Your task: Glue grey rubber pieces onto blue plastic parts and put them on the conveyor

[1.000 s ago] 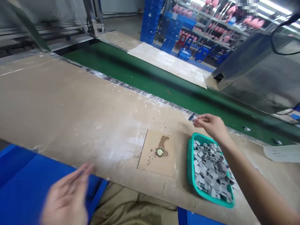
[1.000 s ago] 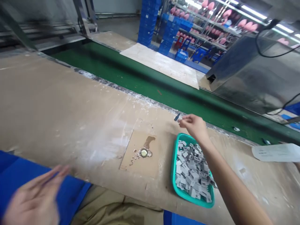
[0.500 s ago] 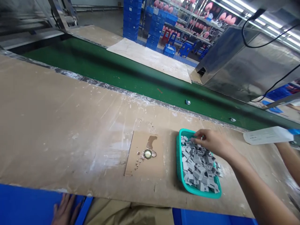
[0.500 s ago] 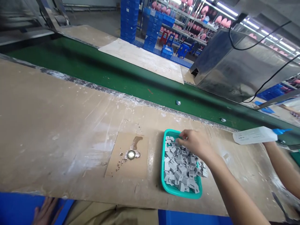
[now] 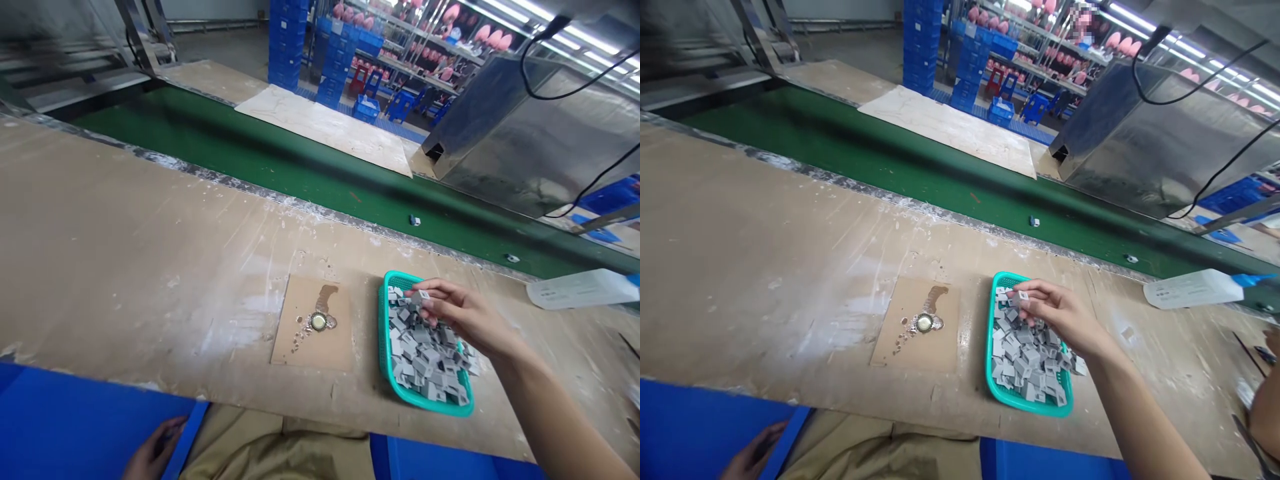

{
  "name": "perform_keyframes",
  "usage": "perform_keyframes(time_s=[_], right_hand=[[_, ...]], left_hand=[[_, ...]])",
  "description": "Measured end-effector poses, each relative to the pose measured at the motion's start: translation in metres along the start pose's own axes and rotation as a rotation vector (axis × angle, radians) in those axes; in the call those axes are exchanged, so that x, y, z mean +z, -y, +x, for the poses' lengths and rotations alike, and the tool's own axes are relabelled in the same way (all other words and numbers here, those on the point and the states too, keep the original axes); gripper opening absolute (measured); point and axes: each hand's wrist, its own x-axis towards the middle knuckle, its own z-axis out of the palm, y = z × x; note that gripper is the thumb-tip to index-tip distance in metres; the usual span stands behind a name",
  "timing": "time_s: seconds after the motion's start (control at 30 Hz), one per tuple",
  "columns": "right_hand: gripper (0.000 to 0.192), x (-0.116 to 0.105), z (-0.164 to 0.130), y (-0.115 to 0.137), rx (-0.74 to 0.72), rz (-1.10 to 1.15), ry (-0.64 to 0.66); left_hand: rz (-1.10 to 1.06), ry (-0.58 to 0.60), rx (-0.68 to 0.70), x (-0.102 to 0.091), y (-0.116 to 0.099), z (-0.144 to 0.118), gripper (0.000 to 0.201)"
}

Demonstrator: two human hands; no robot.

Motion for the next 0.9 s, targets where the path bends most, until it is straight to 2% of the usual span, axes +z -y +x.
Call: perform_keyframes(time_s=[0.1, 0.2, 0.3, 0.4, 0.5, 0.57, 0.73, 0.83, 0.9], right_hand=[[0.026, 0.02, -0.001, 0.004, -0.013, 0.245, 0.039], [0.022, 0.044, 0.002, 0.006, -0.059, 0.291, 0.048], [0.018, 0.068, 0.004, 0.006, -0.156, 0.163, 0.052], [0.025, 0.091, 0.006, 0.005, -0.349, -0.144, -0.002], [0.02, 0.111, 0.009, 0.003, -0.551, -0.446, -0.027], [0.021, 0.121, 0.011, 0.001, -0.629, -0.535, -0.002], [0.022, 0.133, 0.018, -0.006, -0.673, -0.611, 0.055], [0.023, 0.135, 0.019, -0.009, -0.663, -0.624, 0.083], [0.024, 0.134, 0.019, -0.01, -0.642, -0.629, 0.093]], left_hand=[[0.056, 0.007, -0.042, 0.003, -0.016, 0.007, 0.023], [0.095, -0.01, -0.044, -0.001, -0.026, 0.007, 0.024], [0.092, -0.054, -0.047, -0.014, -0.035, -0.003, 0.027], [-0.005, -0.104, -0.095, -0.028, -0.055, -0.021, 0.037], [-0.192, -0.038, -0.182, -0.039, -0.083, -0.044, 0.051], [-0.271, 0.022, -0.235, -0.042, -0.099, -0.061, 0.056], [-0.464, 0.149, -0.312, -0.035, -0.123, -0.096, 0.05], [-0.612, 0.235, -0.303, -0.025, -0.134, -0.107, 0.049], [-0.717, 0.249, -0.314, -0.018, -0.144, -0.111, 0.049]])
